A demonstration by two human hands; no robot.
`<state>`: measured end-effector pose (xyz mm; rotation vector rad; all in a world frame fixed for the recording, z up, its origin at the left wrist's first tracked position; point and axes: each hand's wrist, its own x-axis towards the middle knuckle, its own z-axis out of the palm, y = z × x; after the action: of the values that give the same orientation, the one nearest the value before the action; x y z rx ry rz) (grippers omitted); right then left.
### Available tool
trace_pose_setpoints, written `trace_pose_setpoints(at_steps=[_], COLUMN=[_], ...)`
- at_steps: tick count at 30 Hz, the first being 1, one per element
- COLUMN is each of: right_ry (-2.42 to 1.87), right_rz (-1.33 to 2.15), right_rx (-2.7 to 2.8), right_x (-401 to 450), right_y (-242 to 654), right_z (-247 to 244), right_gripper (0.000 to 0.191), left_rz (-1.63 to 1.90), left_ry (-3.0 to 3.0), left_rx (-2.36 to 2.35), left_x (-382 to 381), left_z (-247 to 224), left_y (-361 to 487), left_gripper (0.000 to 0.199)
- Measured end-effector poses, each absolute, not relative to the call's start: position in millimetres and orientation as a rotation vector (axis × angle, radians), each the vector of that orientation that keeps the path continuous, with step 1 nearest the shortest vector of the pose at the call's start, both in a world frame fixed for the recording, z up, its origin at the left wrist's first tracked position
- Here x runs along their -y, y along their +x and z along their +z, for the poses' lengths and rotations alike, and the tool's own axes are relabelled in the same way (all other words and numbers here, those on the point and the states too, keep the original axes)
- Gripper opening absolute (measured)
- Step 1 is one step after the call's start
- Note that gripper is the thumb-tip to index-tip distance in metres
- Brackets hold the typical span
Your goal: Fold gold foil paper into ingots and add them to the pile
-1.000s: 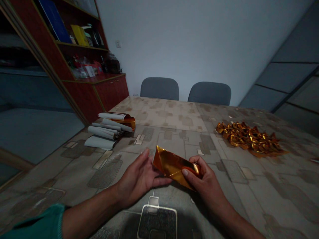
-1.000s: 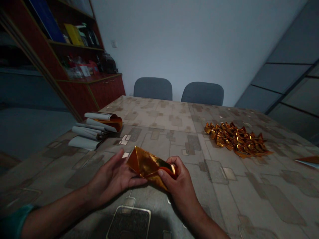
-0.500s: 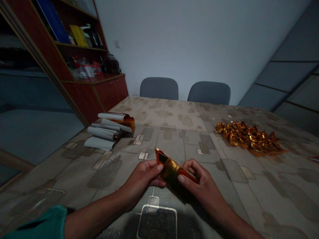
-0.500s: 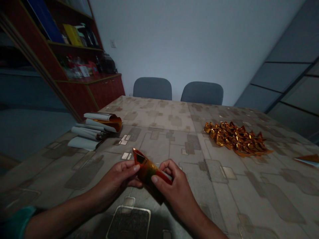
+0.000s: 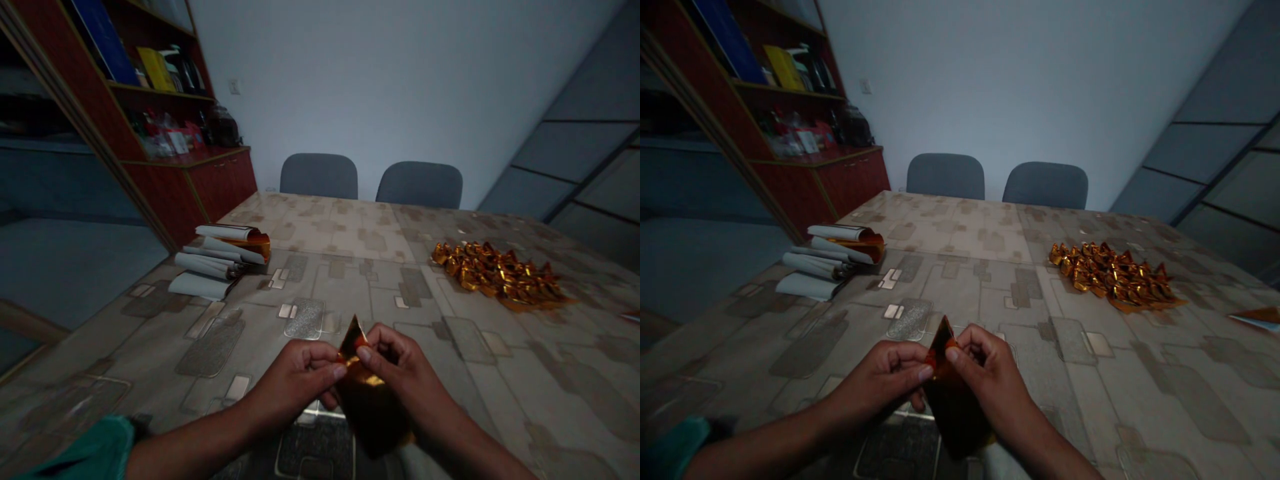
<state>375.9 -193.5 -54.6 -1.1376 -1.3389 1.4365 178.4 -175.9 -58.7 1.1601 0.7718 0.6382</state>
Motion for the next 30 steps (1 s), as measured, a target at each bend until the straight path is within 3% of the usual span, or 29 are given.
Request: trace_pose_setpoints(at_steps=[10,22,28,30], right_ry=[-1.093,-1.220,-1.246,-1.157], right_rz=[1.461,1.316,0.839,0.581], right_rx=[1.446,1.197,1.567,1.873], right_x=[194.2,190.4,184.3,184.2], right_y=[369.4,371.8,393.7,400.2], right_z=[-51.6,-55.4,-48.3,-44.2], right_gripper=[0.038,0.043,0.021,0.034], left_rz=[0.572,0.498,0.671,0.727], left_ry=[1.172,1.175,1.172,1.112], left_rx=[-0.868,-0.862,-0.981,-0.998], left_x=[183.5,186.5,168.3,161.6], left_z=[-57.7,-71.7,-47.1,-42.2], left_y=[185.2,183.7,171.1,165.9], left_gripper=[0.041,0.041,0.035,0.033])
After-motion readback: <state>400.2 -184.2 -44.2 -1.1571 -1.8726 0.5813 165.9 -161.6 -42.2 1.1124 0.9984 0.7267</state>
